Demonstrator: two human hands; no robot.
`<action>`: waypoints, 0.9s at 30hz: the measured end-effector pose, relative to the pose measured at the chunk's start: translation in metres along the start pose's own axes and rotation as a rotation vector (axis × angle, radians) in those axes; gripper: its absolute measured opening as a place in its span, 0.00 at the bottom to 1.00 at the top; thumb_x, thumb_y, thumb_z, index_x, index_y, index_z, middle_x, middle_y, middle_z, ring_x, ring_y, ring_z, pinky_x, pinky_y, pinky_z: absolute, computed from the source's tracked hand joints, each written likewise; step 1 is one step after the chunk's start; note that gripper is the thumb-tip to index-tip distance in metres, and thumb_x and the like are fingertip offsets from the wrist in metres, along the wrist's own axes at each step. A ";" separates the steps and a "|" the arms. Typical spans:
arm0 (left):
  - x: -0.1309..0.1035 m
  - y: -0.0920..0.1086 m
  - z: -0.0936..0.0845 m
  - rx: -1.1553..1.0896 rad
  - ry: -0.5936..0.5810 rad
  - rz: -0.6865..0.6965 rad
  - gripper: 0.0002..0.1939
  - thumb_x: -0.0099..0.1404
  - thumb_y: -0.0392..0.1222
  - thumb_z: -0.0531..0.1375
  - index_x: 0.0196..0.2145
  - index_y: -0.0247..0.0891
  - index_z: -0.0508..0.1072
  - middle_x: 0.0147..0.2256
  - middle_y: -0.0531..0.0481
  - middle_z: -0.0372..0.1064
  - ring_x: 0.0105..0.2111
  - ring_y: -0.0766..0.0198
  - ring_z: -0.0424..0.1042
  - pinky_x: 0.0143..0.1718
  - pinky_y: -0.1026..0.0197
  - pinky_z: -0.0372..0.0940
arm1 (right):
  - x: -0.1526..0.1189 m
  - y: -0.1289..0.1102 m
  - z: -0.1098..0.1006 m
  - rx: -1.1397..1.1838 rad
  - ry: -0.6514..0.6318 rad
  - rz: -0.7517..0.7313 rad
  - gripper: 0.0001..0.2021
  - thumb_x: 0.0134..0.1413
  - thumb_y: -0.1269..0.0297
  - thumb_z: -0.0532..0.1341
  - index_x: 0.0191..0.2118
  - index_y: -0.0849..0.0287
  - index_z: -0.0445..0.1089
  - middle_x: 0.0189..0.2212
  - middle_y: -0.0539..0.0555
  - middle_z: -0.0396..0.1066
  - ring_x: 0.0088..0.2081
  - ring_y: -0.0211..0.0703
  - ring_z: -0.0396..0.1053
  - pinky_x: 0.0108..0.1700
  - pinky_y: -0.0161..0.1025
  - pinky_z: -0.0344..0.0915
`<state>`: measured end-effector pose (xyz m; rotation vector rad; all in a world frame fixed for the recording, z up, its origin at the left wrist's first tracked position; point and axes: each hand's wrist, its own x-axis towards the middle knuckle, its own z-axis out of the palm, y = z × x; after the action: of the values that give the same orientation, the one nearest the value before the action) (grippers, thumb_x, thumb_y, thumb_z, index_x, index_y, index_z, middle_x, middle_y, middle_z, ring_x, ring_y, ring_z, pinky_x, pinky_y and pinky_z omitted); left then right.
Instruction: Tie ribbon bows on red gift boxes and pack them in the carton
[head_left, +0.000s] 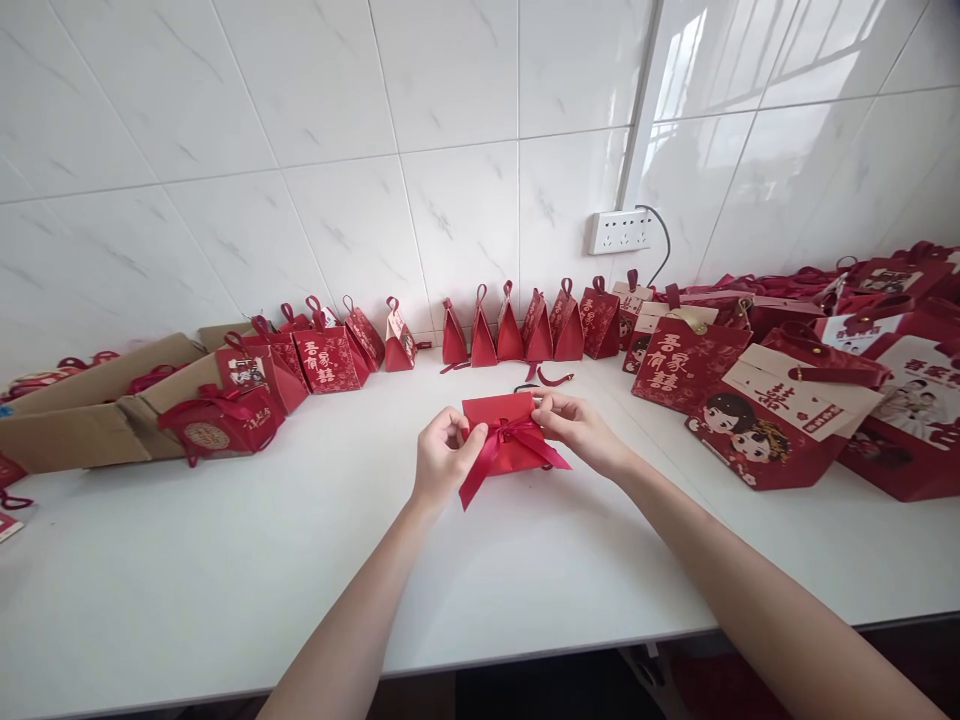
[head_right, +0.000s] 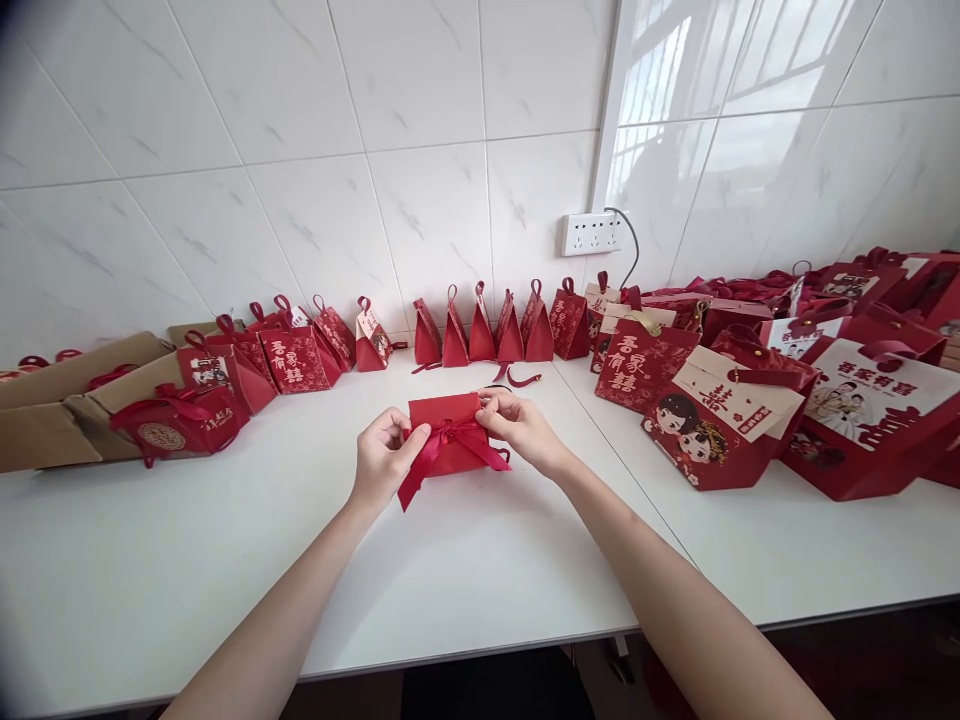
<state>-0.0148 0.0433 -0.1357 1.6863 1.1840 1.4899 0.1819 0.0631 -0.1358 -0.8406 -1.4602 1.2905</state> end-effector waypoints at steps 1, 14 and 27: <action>0.000 0.000 0.000 -0.037 -0.019 -0.022 0.10 0.56 0.42 0.61 0.27 0.40 0.61 0.16 0.61 0.52 0.17 0.72 0.52 0.19 0.68 0.50 | 0.000 0.000 0.000 -0.027 0.011 -0.005 0.18 0.47 0.51 0.63 0.21 0.59 0.61 0.51 0.57 0.61 0.55 0.52 0.59 0.49 0.47 0.62; 0.006 -0.002 -0.004 -0.086 -0.025 -0.094 0.20 0.60 0.50 0.57 0.18 0.39 0.56 0.14 0.59 0.53 0.14 0.72 0.55 0.15 0.69 0.54 | -0.001 -0.004 0.002 -0.070 0.063 -0.012 0.19 0.46 0.49 0.63 0.21 0.58 0.60 0.48 0.57 0.63 0.53 0.52 0.61 0.50 0.48 0.61; 0.013 0.000 -0.019 -0.249 -0.235 -0.119 0.13 0.53 0.49 0.60 0.22 0.37 0.62 0.15 0.58 0.60 0.13 0.72 0.58 0.15 0.68 0.54 | -0.002 -0.011 0.007 0.019 0.059 0.026 0.21 0.43 0.48 0.65 0.20 0.58 0.58 0.45 0.56 0.65 0.52 0.50 0.61 0.50 0.48 0.63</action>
<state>-0.0338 0.0531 -0.1263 1.5449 0.9159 1.2698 0.1773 0.0570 -0.1251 -0.8809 -1.3926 1.2867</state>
